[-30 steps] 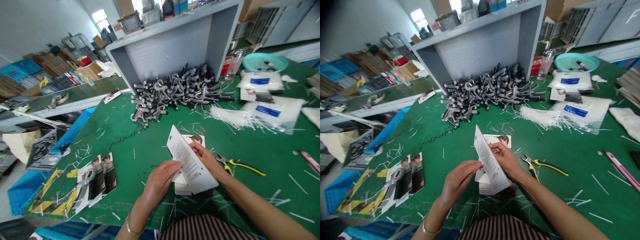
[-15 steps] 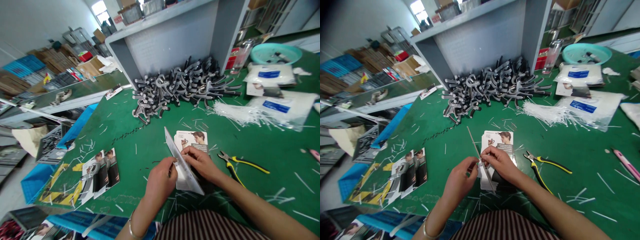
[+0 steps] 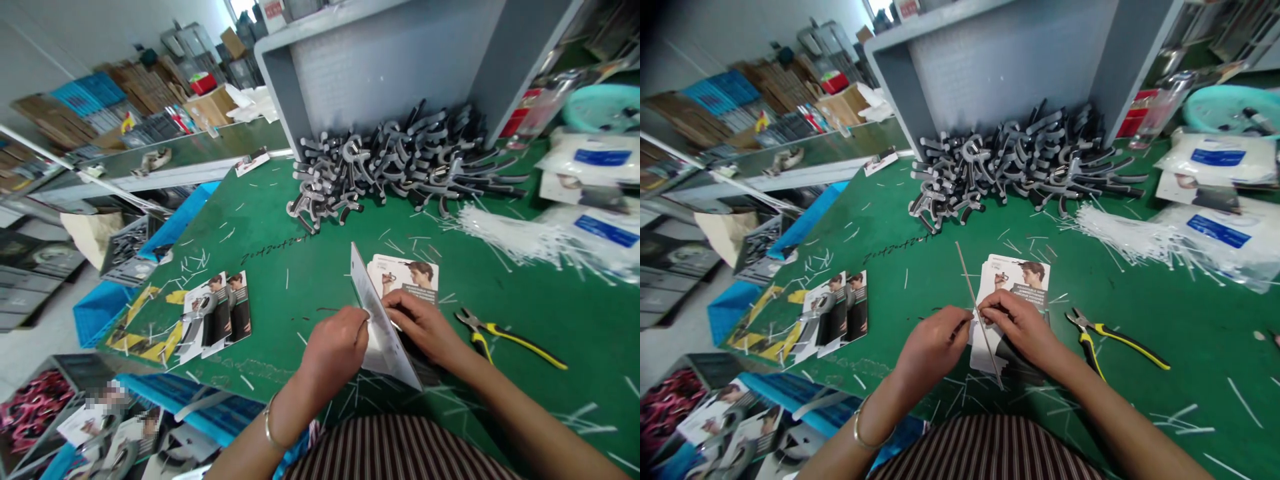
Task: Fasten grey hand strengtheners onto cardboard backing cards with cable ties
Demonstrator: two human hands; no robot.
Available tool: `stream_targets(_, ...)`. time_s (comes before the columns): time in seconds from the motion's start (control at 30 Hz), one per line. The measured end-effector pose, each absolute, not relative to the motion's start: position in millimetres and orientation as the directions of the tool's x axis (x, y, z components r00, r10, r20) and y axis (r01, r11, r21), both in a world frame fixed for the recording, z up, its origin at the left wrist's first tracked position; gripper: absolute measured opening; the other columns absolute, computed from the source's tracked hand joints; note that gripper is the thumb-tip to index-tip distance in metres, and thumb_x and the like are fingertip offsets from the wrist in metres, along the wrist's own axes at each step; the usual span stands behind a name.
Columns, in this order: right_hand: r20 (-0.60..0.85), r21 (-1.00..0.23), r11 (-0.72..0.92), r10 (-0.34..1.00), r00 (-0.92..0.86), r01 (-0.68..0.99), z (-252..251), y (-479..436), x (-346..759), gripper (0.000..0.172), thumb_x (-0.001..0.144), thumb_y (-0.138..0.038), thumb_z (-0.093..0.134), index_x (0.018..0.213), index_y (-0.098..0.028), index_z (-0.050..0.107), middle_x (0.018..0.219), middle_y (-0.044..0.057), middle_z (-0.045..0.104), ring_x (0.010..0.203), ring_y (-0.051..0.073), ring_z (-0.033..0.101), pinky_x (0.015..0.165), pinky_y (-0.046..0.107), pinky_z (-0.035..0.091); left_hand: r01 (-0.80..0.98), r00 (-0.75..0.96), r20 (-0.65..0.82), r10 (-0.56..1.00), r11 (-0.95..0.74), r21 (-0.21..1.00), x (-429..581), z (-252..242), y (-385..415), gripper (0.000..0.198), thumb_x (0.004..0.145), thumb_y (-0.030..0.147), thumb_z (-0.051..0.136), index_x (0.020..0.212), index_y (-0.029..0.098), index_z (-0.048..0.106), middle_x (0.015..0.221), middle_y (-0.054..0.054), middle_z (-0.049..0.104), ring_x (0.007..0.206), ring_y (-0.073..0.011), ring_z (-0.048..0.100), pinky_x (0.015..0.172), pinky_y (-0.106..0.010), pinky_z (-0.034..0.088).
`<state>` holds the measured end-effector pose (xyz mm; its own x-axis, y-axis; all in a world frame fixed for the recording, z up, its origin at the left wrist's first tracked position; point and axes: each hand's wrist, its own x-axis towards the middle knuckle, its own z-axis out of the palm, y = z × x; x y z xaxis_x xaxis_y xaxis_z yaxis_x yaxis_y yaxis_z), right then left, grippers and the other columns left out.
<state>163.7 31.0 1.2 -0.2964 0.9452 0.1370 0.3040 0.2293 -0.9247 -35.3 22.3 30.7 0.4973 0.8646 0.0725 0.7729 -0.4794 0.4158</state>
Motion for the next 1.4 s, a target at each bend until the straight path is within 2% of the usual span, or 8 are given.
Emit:
stream_targets(0.37, 0.161, -0.887, 0.290, 0.923, -0.350, 0.359, 0, 28, 161, 0.012, 0.098, -0.026, 0.051, 0.097, -0.024, 0.063, 0.094, 0.004, 0.067, 0.088, 0.019, 0.062, 0.081, 0.031, 0.047, 0.746, 0.580, 0.032, 0.814, -0.546, 0.382, -45, 45, 24, 0.021, 0.096, 0.018, 0.042, 0.094, 0.018, 0.063, 0.084, -0.006, 0.065, 0.079, -0.0176, 0.064, 0.076, -0.029, 0.053)
stream_targets(0.63, 0.204, -0.872, 0.346, 0.900, -0.385, 0.347, -1, 28, 156, 0.003, 0.094, -0.022, 0.058, 0.093, -0.022, 0.061, 0.091, 0.003, 0.064, 0.088, 0.017, 0.060, 0.082, 0.029, 0.045, 0.557, 0.368, -0.076, 0.927, -0.154, 0.816, -43, 43, 30, 0.021, 0.097, 0.024, 0.044, 0.116, 0.018, 0.049, 0.088, -0.003, 0.071, 0.081, -0.0166, 0.068, 0.077, -0.028, 0.052)
stream_targets(0.87, 0.201, -0.845, 0.352, 0.907, -0.371, 0.403, 5, 32, 142, 0.007, 0.097, -0.022, 0.054, 0.092, -0.019, 0.059, 0.090, 0.003, 0.063, 0.088, 0.017, 0.059, 0.081, 0.028, 0.046, 0.589, 0.201, -0.188, 0.961, 0.035, 0.807, -48, 63, 17, 0.054, 0.089, 0.048, 0.054, 0.135, 0.021, 0.043, 0.118, -0.010, 0.063, 0.083, -0.0207, 0.065, 0.072, -0.033, 0.054)
stream_targets(1.0, 0.235, -0.795, 0.395, 0.900, -0.366, 0.460, 17, 28, 143, 0.009, 0.098, -0.022, 0.052, 0.092, -0.019, 0.058, 0.092, 0.004, 0.063, 0.090, 0.018, 0.058, 0.083, 0.031, 0.046, 0.549, 0.192, -0.174, 0.966, 0.041, 0.835, -59, 67, 33, 0.042, 0.086, 0.046, 0.055, 0.120, 0.021, 0.062, 0.115, -0.009, 0.067, 0.098, -0.0260, 0.064, 0.087, -0.037, 0.051)
stream_targets(1.1, 0.248, -0.795, 0.386, 0.911, -0.329, 0.468, 21, 22, 171, 0.011, 0.099, -0.025, 0.050, 0.093, -0.021, 0.059, 0.094, 0.004, 0.065, 0.092, 0.018, 0.059, 0.085, 0.030, 0.046, 0.363, 0.134, -0.285, 0.949, 0.220, 0.905, -69, 57, 41, 0.043, 0.082, 0.045, 0.061, 0.113, 0.018, 0.066, 0.102, -0.008, 0.073, 0.088, -0.0253, 0.066, 0.076, -0.031, 0.053)
stream_targets(1.2, 0.145, -0.722, 0.243, 0.969, -0.202, 0.647, 10, 30, 232, 0.017, 0.100, -0.030, 0.046, 0.103, -0.024, 0.062, 0.103, 0.003, 0.067, 0.096, 0.017, 0.062, 0.088, 0.029, 0.047, 0.095, 0.118, -0.419, 0.900, 0.410, 0.907, -65, 33, 38, 0.049, 0.081, 0.045, 0.064, 0.121, 0.017, 0.060, 0.093, -0.006, 0.074, 0.068, -0.0185, 0.065, 0.059, -0.025, 0.049)
stream_targets(1.27, 0.069, -0.474, -0.049, 0.993, 0.093, 0.879, -4, 44, 284, 0.020, 0.099, -0.033, 0.047, 0.109, -0.024, 0.061, 0.105, 0.004, 0.067, 0.094, 0.017, 0.063, 0.086, 0.027, 0.047, -0.013, 0.160, -0.433, 0.887, 0.441, 0.898, -52, 13, 34, 0.047, 0.082, 0.044, 0.064, 0.120, 0.017, 0.059, 0.091, -0.005, 0.074, 0.063, -0.0152, 0.063, 0.055, -0.022, 0.046)
stream_targets(1.4, 0.073, -0.264, -0.328, 0.931, 0.358, 0.907, -31, 79, 357, 0.024, 0.094, -0.028, 0.051, 0.104, -0.010, 0.064, 0.105, 0.019, 0.065, 0.096, 0.028, 0.062, 0.082, 0.036, 0.046, -0.050, 0.247, -0.382, 0.891, 0.405, 0.913, -18, -17, 40, 0.036, 0.080, 0.041, 0.066, 0.105, 0.016, 0.063, 0.080, -0.002, 0.072, 0.056, -0.0123, 0.058, 0.052, -0.020, 0.043)
